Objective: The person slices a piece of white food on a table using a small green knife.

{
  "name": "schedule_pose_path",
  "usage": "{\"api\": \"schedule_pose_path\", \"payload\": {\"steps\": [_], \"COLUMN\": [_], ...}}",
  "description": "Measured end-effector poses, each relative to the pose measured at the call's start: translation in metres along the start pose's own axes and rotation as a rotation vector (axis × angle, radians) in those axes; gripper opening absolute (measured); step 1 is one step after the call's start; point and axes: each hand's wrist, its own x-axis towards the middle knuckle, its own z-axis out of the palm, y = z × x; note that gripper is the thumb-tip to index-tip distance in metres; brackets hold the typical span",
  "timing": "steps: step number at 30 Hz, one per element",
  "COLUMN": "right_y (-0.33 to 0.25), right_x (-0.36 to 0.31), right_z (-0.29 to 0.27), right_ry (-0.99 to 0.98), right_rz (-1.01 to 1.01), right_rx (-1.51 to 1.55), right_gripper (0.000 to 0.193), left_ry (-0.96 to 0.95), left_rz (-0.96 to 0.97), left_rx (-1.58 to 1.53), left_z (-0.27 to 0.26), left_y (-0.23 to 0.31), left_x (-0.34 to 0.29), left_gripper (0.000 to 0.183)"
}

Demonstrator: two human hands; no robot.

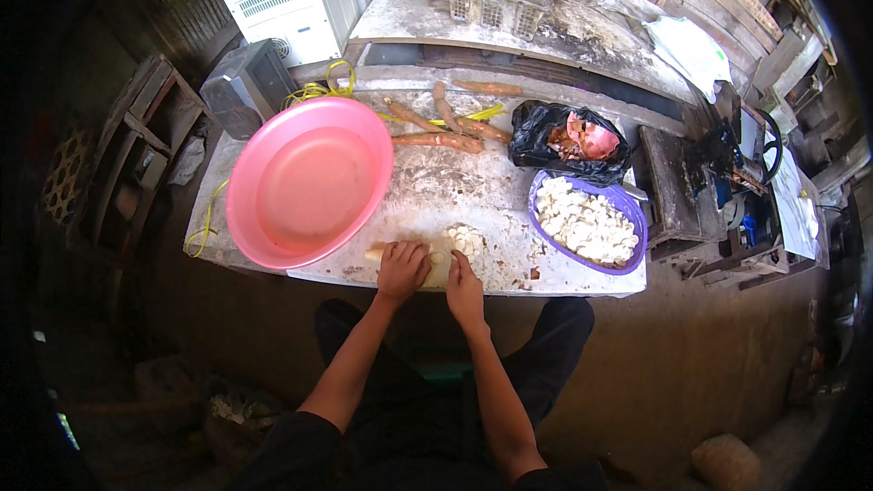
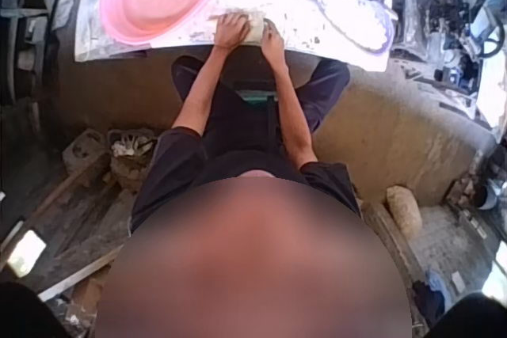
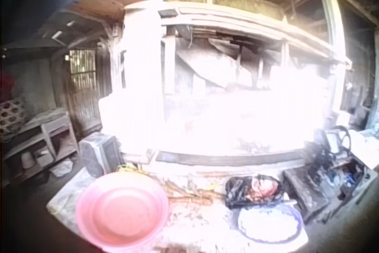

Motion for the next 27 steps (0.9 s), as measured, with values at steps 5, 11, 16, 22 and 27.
{"api": "schedule_pose_path", "payload": {"steps": [5, 11, 16, 22, 27], "right_y": [0.019, 0.029, 0.048, 0.030, 0.014], "right_x": [0.000, 0.005, 0.019, 0.011, 0.007], "right_z": [0.013, 0.019, 0.029, 0.029, 0.024], "right_ry": [0.068, -0.173, 0.157, -0.152, 0.026], "right_rz": [-0.137, 0.119, -0.240, 0.069, 0.001], "right_rx": [0.069, 0.166, 0.094, 0.208, 0.159], "right_gripper": [0.031, 0.038, 0.038, 0.039, 0.036], "left_ry": [-0.001, 0.028, 0.016, 0.021, 0.000], "left_rz": [-0.013, -0.001, 0.007, 0.004, -0.005], "left_rx": [-0.004, 0.009, 0.031, 0.023, 0.034], "left_z": [0.001, 0.003, 0.006, 0.008, 0.006], "left_y": [0.000, -0.002, 0.000, -0.003, -0.001], "left_x": [0.000, -0.002, 0.001, -0.003, -0.003], "left_gripper": [0.019, 0.020, 0.020, 0.020, 0.021]}}
